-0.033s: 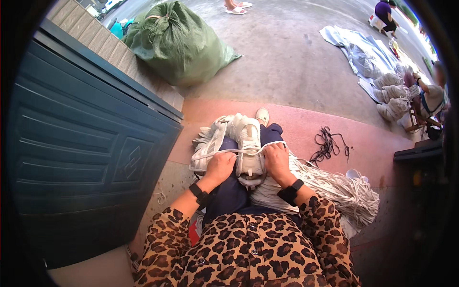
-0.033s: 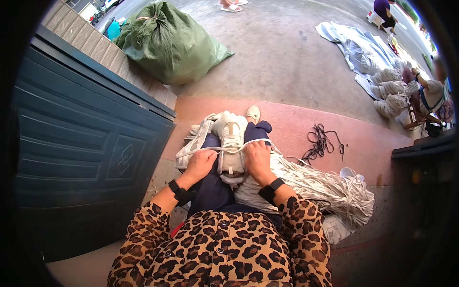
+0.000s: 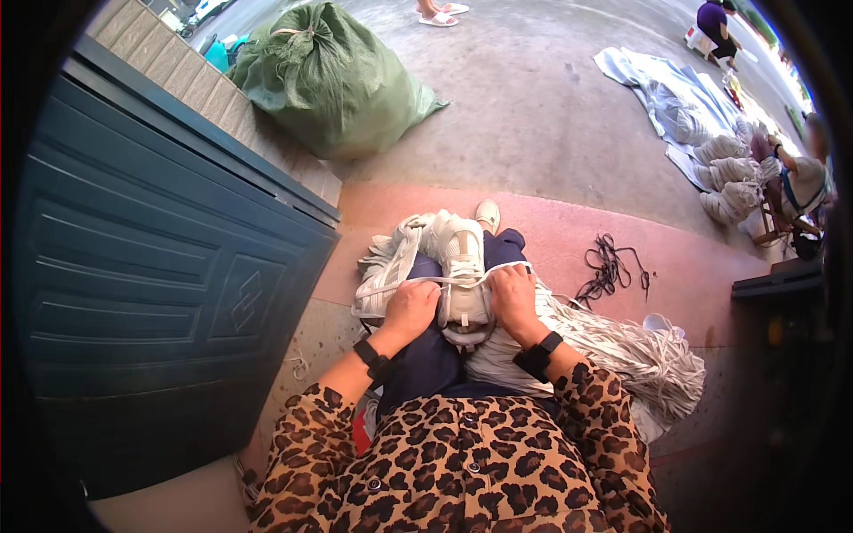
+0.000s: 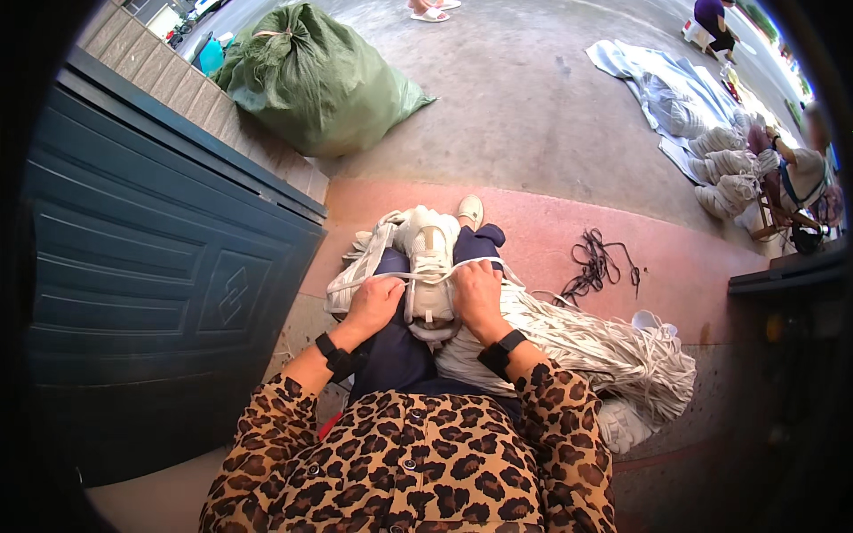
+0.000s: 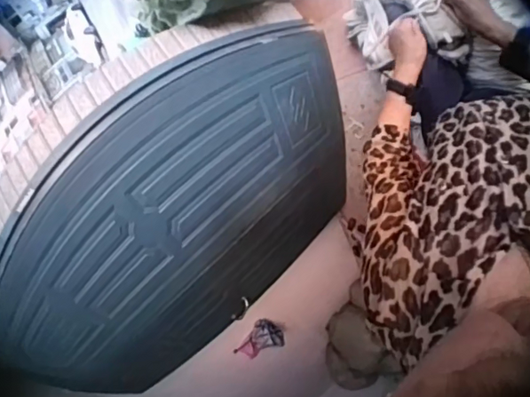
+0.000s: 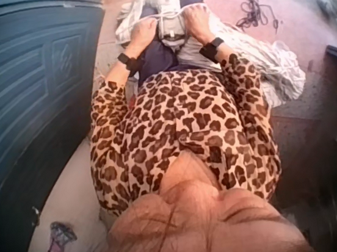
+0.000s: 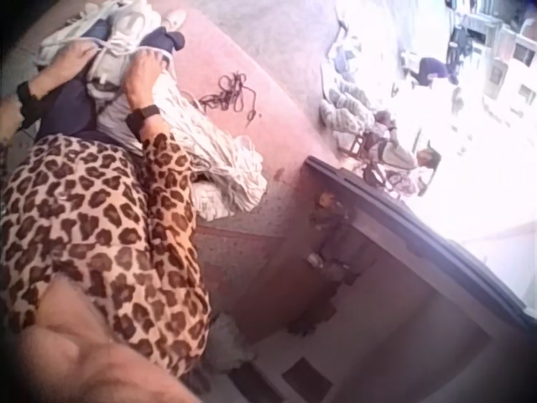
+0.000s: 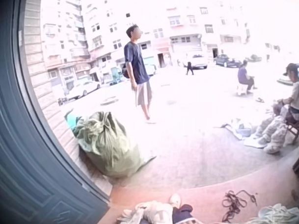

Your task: Insert and thread laces through the eyelets of a shoe.

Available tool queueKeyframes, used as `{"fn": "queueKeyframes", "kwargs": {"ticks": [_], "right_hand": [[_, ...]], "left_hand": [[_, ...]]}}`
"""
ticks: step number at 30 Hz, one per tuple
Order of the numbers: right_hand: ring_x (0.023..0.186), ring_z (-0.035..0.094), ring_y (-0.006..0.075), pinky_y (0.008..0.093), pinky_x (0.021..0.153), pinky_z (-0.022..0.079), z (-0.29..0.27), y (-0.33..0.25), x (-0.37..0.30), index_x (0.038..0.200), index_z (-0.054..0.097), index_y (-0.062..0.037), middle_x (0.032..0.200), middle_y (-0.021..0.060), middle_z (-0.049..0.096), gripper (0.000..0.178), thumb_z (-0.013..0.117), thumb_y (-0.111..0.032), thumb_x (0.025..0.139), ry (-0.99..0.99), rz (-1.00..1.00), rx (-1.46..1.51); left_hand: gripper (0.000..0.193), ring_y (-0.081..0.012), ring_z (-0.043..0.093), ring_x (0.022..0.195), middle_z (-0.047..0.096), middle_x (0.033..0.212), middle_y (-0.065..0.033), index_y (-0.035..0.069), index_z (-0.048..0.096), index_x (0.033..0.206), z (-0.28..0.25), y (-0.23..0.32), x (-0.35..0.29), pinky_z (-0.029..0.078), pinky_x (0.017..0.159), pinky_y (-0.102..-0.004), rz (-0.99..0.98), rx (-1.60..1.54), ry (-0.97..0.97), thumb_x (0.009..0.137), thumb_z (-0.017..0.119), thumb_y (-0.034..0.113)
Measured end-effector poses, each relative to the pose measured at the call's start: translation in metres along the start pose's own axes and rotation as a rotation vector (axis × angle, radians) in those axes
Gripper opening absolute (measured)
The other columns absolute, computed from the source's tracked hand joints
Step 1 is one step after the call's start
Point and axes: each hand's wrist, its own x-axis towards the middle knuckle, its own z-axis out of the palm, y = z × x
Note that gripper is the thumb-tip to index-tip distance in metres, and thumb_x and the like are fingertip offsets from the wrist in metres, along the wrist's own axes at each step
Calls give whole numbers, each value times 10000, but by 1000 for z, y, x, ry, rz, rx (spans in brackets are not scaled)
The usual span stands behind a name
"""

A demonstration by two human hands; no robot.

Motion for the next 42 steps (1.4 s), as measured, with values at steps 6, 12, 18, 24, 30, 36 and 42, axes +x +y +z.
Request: {"fn": "queueKeyframes", "kwargs": {"ticks": [6,12,18,24,30,36,42], "right_hand": [[844,509,262,402,696,369,3,-5,3,747,629,-107,796,55,582,116,517,-90,721,-84,114,-58],[841,512,250,399,706,369,-14,-5,8,741,632,-106,799,57,578,100,560,-176,747,-82,-41,16],[841,512,265,419,712,362,-22,-12,0,760,621,-77,797,80,568,190,584,-262,777,-69,2,-146],[843,509,285,440,697,375,-20,-9,0,761,607,-59,794,118,562,163,568,-216,774,-109,-36,-168],[831,511,297,419,681,386,-11,1,-5,799,600,-70,795,118,580,86,557,-134,760,-22,47,152],[788,519,246,370,694,379,-17,-5,1,834,584,-83,760,69,569,127,544,-100,715,-31,-241,-15],[841,487,217,358,731,356,-33,-11,18,789,575,-84,791,52,524,111,554,-108,683,-201,-390,-395]], "left_hand": [[130,-322,521,735,618,777,-123,50,619,819,7,4,7,430,670,-413,124,167,110,816,527,142],[135,-294,520,754,608,750,-109,61,636,820,2,15,11,417,666,-408,171,306,100,765,591,176],[169,-278,507,843,607,777,-85,37,629,816,3,44,-7,400,695,-400,102,463,111,747,616,191],[217,-262,491,891,597,799,-58,82,598,905,15,25,-7,387,700,-412,38,114,199,720,634,190],[118,-247,485,847,571,776,-51,93,617,785,14,52,15,379,693,-378,313,344,191,694,661,154],[84,-257,489,802,543,737,-91,55,523,718,15,40,40,381,675,-381,355,465,206,680,585,98],[106,-199,573,703,607,735,-88,31,529,676,-7,43,55,444,639,-307,-91,-254,-62,711,625,60]]}}
